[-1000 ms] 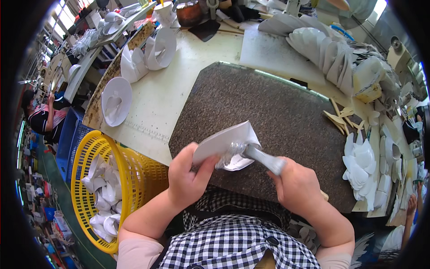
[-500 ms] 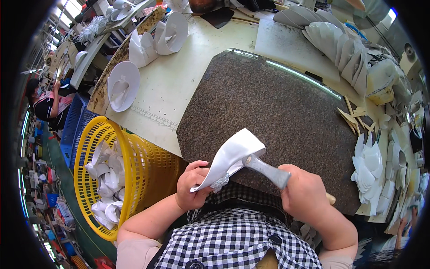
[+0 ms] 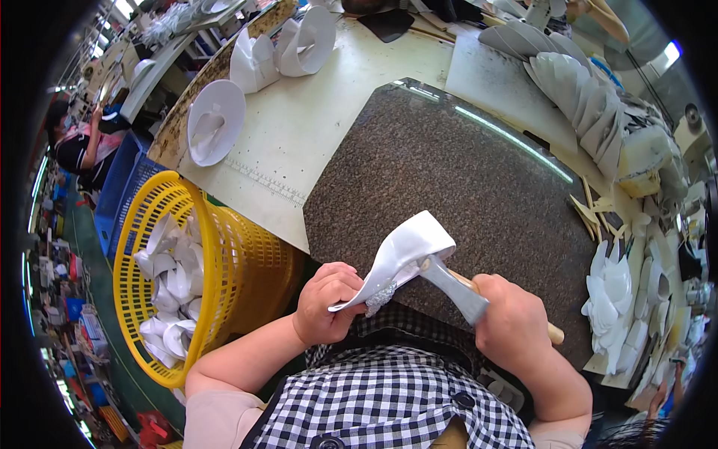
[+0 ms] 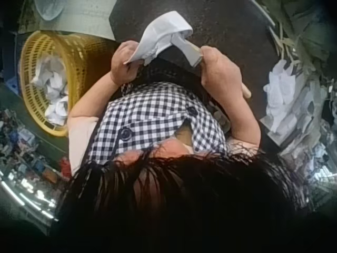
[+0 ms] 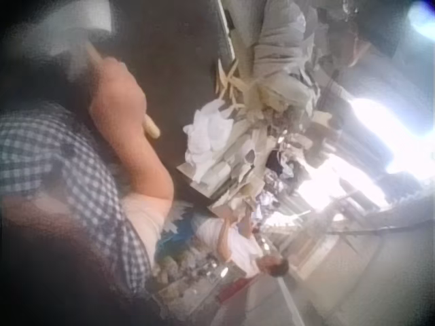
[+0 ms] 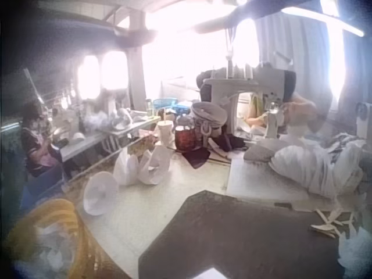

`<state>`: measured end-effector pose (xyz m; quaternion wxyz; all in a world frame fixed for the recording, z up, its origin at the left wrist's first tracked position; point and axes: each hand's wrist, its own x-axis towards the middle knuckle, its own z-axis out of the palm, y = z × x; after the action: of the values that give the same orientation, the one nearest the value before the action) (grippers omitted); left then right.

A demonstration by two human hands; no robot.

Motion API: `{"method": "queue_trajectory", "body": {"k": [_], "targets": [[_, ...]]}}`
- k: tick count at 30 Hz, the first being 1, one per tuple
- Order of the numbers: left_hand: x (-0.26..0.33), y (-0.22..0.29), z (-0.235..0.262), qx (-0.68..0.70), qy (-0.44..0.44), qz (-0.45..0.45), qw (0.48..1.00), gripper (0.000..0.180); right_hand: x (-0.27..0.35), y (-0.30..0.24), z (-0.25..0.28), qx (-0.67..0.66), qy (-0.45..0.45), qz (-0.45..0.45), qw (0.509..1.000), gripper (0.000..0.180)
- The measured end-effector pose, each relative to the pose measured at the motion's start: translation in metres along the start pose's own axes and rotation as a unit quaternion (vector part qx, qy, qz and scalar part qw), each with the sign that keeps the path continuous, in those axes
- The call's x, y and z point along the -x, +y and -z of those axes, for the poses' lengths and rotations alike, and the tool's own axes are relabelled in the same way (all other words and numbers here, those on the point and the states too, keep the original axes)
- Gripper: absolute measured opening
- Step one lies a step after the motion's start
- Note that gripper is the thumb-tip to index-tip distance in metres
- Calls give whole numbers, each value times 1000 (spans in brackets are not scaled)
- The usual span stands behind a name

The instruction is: Shaping and assembling white shoe components on a workbench using a hammer and hands.

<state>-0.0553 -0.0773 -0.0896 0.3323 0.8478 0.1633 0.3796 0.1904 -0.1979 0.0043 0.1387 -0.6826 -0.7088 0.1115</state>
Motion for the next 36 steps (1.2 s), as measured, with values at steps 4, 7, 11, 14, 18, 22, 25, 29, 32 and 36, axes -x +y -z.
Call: {"method": "queue_trajectory", "body": {"k": [4,7,11,14,18,22,25,29,32,36], "targets": [[4,0,-4,11,23,-4,1000,14,3,-1,-19,-12,-27,-16,999,22],[1,5,-2,4,10,27,1000,14,-1,-2,-2,-22,-19,-8,1000,22],[-1,1,-6,37,17,15,999,13,6,7,-19,-53,-24,-19,998,28],[3,0,-5,70,38,37,996,11,10,15,-12,-76,-16,-12,997,31],[-10,13,0,286,176,266,904,30,33,34,5,-82,89,-19,992,29],[-40,2,5,376,158,316,857,30,58,68,-14,-2,152,-55,987,34],[-51,-6,-1,430,136,331,829,31,64,72,-15,20,156,-82,984,35],[-71,-2,-14,456,105,336,817,33,50,64,-4,11,187,-72,980,42],[-89,5,-30,469,45,329,818,31,20,36,7,27,257,27,966,39],[-112,15,-36,501,80,293,811,26,4,47,-8,62,199,116,971,12]]}}
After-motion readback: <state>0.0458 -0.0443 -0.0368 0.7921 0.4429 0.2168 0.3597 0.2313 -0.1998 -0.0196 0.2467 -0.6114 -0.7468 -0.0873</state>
